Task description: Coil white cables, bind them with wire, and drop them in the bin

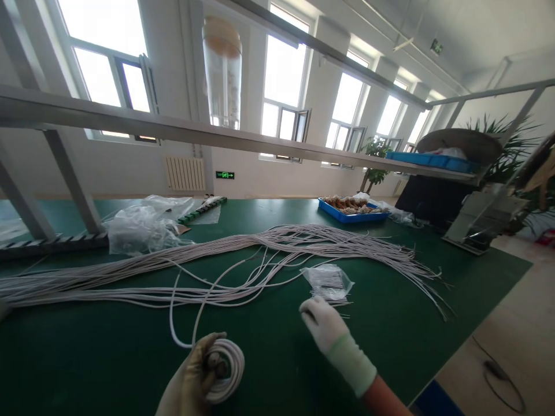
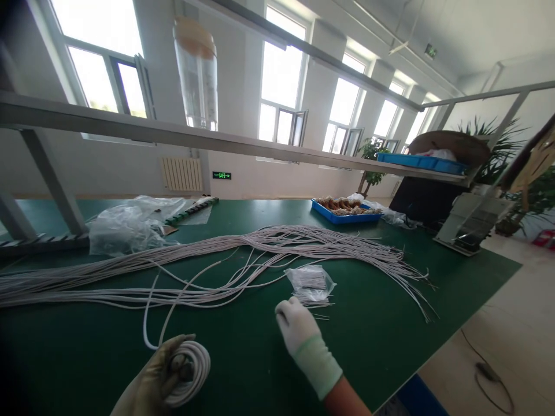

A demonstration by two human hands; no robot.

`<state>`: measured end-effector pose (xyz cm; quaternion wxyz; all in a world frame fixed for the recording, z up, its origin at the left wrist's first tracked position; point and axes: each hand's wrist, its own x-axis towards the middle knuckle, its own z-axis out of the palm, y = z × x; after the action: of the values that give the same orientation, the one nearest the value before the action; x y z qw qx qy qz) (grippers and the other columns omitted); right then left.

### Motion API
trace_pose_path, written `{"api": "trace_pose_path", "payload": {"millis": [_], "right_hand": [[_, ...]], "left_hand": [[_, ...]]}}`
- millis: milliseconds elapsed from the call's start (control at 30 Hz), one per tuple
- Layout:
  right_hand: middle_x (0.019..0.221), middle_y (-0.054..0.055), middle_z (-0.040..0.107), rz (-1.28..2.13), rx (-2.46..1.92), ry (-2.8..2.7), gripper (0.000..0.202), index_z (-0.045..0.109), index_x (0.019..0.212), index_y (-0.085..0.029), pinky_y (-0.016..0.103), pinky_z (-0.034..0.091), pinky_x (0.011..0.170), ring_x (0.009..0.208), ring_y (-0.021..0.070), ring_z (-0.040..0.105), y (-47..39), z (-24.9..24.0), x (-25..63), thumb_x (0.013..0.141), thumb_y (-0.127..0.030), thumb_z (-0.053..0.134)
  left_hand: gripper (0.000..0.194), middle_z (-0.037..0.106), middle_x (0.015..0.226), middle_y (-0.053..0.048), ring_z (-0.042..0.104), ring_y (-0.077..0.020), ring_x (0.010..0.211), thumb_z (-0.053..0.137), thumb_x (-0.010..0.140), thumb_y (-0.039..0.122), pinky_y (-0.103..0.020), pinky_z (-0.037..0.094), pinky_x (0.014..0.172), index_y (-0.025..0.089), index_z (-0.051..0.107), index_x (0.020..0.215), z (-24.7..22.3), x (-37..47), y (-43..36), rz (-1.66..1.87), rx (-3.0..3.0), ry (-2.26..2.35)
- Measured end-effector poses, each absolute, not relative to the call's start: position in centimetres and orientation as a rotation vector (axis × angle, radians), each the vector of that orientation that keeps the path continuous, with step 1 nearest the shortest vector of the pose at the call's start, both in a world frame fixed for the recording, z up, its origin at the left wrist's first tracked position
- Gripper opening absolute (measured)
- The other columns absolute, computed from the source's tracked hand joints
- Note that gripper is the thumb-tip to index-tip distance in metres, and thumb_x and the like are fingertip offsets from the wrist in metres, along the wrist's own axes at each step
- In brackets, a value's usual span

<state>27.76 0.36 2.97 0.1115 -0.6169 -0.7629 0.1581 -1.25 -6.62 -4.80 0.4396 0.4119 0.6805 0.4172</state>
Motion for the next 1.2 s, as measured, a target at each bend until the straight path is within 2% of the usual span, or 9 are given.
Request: {"api": "trace_pose_path", "payload": {"millis": [167, 300, 400, 533, 633, 767, 933, 1067, 1200], "right_hand": [[0.11, 0.013, 0.069, 0.33, -2.086, -2.46, 0.015, 0.072, 0.099, -0.012, 0.045, 0.052, 0.099, 0.106, 0.028, 0.067, 3.8, 3.9, 32.8, 0.092, -0.003, 0.061], [0.116, 0.008, 0.069, 0.32, -2.188, -2.624, 0.012, 0.07, 0.101, -0.012, 0.051, 0.049, 0.103, 0.113, 0.0269, 0.064, 5.4, 3.1, 33.0, 0.09, -0.008, 0.07], [0.106, 0.006, 0.071, 0.409, -2.226, -2.661, 0.01, 0.07, 0.102, -0.013, 0.047, 0.055, 0.093, 0.101, 0.0239, 0.068, 5.8, 3.1, 33.2, 0.092, -0.015, 0.071], [0.096, 0.011, 0.071, 0.485, -2.132, -2.641, 0.017, 0.073, 0.097, -0.011, 0.046, 0.058, 0.084, 0.093, 0.0301, 0.07, 5.3, 3.7, 33.1, 0.081, -0.007, 0.075], [0.102, 0.011, 0.071, 0.524, -1.936, -2.606, 0.023, 0.07, 0.107, -0.015, 0.04, 0.058, 0.084, 0.093, 0.0267, 0.07, 4.5, 3.6, 31.9, 0.086, -0.007, 0.064], [0.103, 0.006, 0.072, 0.761, -1.615, -2.435, 0.024, 0.067, 0.111, -0.02, 0.035, 0.06, 0.081, 0.09, 0.0225, 0.072, 3.2, 2.1, 29.4, 0.091, -0.014, 0.057], [0.095, 0.005, 0.072, 1.102, -1.365, -2.221, 0.024, 0.072, 0.107, -0.022, 0.033, 0.059, 0.058, 0.069, 0.022, 0.07, 2.1, 0.0, 25.7, 0.087, -0.021, 0.058], [0.092, 0.004, 0.072, 0.985, -1.411, -2.265, 0.022, 0.073, 0.099, -0.022, 0.036, 0.06, 0.07, 0.079, 0.0247, 0.071, 1.3, -0.2, 23.5, 0.082, -0.015, 0.061], [0.094, 0.002, 0.071, 0.881, -1.276, -2.457, 0.021, 0.07, 0.101, -0.024, 0.035, 0.058, 0.075, 0.084, 0.0232, 0.069, 0.5, 0.7, 22.8, 0.086, -0.016, 0.057]], "left_hand": [[0.056, 0.069, 0.115, -0.005, 0.067, -0.0362, 0.11, 0.064, 0.07, 0.001, -0.056, 0.055, 0.098, 0.023, 0.067, 0.12, -4.2, -1.1, -6.3, 1.151, 0.742, 1.629], [0.062, 0.069, 0.115, -0.004, 0.065, -0.0368, 0.114, 0.068, 0.067, -0.005, -0.056, 0.053, 0.103, 0.025, 0.068, 0.121, -3.7, -1.0, -6.5, 1.157, 0.715, 1.604], [0.065, 0.067, 0.118, -0.005, 0.064, -0.0366, 0.115, 0.067, 0.068, -0.007, -0.058, 0.052, 0.103, 0.027, 0.067, 0.124, -2.7, -0.8, -7.1, 1.121, 0.773, 1.614], [0.073, 0.065, 0.122, -0.005, 0.063, -0.0341, 0.116, 0.066, 0.065, -0.009, -0.051, 0.055, 0.098, 0.028, 0.063, 0.129, -0.8, -0.2, -8.2, 1.11, 0.86, 1.544], [0.065, 0.066, 0.121, -0.007, 0.063, -0.033, 0.117, 0.065, 0.068, -0.001, -0.045, 0.056, 0.095, 0.023, 0.062, 0.127, 0.5, 0.3, -8.9, 1.136, 0.871, 1.46], [0.053, 0.068, 0.115, -0.009, 0.066, -0.0327, 0.111, 0.063, 0.071, 0.012, -0.046, 0.057, 0.093, 0.021, 0.062, 0.124, 1.2, 0.6, -9.2, 1.145, 0.956, 1.396], [0.055, 0.067, 0.119, -0.01, 0.065, -0.0337, 0.113, 0.072, 0.067, 0.022, -0.046, 0.054, 0.098, 0.023, 0.064, 0.122, 0.4, 0.4, -9.1, 1.158, 1.019, 1.408], [0.063, 0.064, 0.123, -0.012, 0.064, -0.0333, 0.114, 0.074, 0.067, 0.021, -0.045, 0.056, 0.096, 0.021, 0.059, 0.128, -0.4, 0.2, -9.1, 1.142, 0.951, 1.33], [0.07, 0.061, 0.129, -0.012, 0.062, -0.0315, 0.118, 0.072, 0.065, 0.01, -0.044, 0.053, 0.101, 0.02, 0.055, 0.132, 0.4, 0.3, -9.1, 1.106, 0.944, 1.293]]}}
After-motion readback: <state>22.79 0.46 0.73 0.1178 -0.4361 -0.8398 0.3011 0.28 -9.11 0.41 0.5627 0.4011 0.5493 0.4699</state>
